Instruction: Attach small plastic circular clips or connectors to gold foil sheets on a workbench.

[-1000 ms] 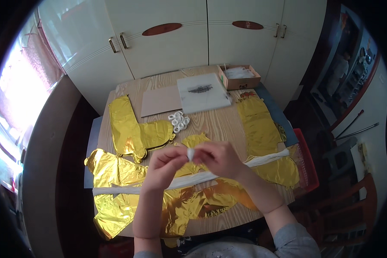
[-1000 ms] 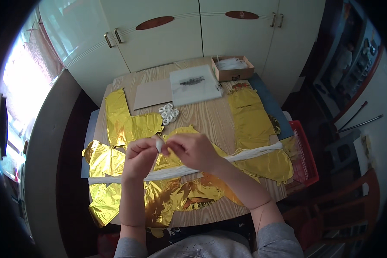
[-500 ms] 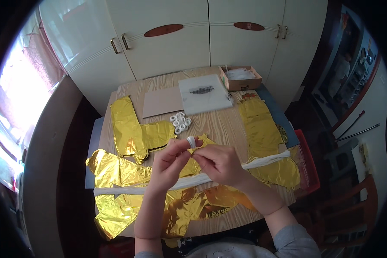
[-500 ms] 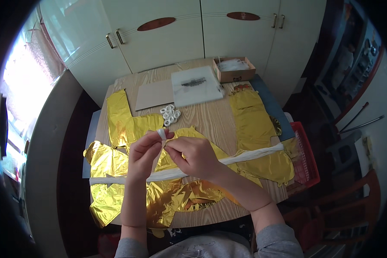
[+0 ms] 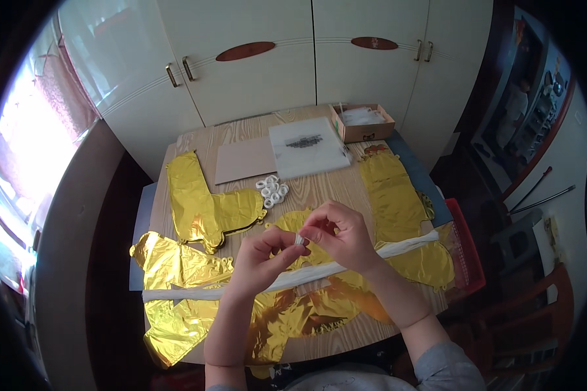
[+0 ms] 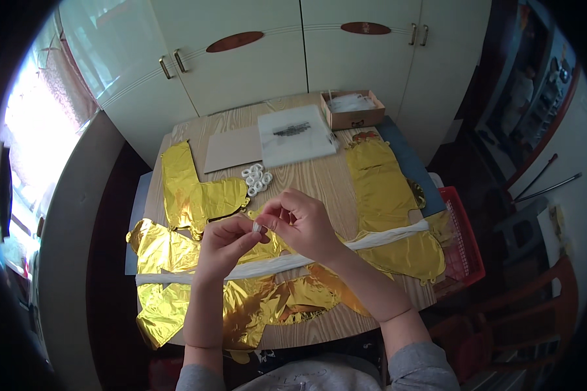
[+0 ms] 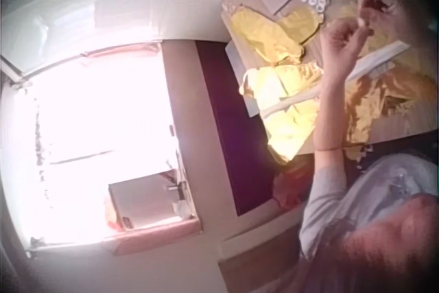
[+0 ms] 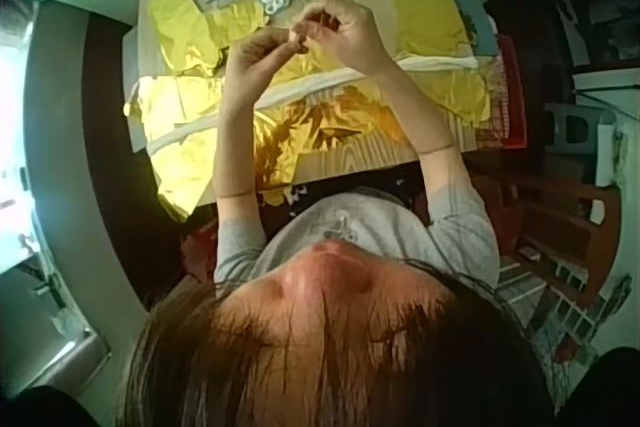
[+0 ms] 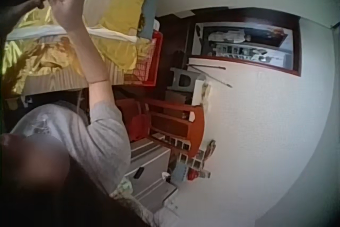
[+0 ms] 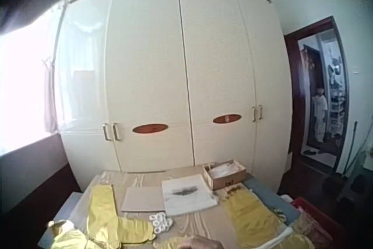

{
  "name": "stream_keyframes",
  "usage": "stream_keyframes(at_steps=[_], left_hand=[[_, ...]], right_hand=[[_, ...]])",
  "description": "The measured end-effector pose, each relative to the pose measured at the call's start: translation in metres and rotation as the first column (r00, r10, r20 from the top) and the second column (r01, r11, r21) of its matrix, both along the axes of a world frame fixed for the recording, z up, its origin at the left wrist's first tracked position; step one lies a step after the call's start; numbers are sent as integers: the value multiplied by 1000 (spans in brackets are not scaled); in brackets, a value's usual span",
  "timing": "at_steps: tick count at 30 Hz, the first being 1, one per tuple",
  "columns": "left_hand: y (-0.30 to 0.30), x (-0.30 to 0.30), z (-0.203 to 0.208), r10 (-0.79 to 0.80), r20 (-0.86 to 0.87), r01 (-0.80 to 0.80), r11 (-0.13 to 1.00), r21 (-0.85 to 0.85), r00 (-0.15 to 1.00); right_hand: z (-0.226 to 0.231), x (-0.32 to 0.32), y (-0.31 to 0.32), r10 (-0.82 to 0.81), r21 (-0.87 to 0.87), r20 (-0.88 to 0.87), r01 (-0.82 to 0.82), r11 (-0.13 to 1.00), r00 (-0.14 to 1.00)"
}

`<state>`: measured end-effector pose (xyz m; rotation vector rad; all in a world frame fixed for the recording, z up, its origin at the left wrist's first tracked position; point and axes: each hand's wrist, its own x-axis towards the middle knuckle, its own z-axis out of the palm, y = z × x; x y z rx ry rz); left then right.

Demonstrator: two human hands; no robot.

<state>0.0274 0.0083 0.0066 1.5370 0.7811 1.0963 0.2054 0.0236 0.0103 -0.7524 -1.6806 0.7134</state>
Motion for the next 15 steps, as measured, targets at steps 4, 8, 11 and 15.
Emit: stream_keyframes(at_steps=[4, 8, 11, 15], left_hand=[[-2, 2, 5, -9, 151, 19, 998, -66, 989], [-2, -3, 6, -6, 222, 30, 994, -101, 975], [-1, -11, 11, -64, -78, 63, 998, -18, 995], [-1, -22, 19, -256, 10, 255, 960, -116, 967]], right_hand=[[6, 0, 0, -82, 331, 11, 73, 941, 997], [11, -2, 1, -78, 636, 237, -94, 766, 968], [6, -4, -1, 15, 475, 266, -145, 868, 964], [4, 1, -6, 298, 141, 225, -334, 932, 927]])
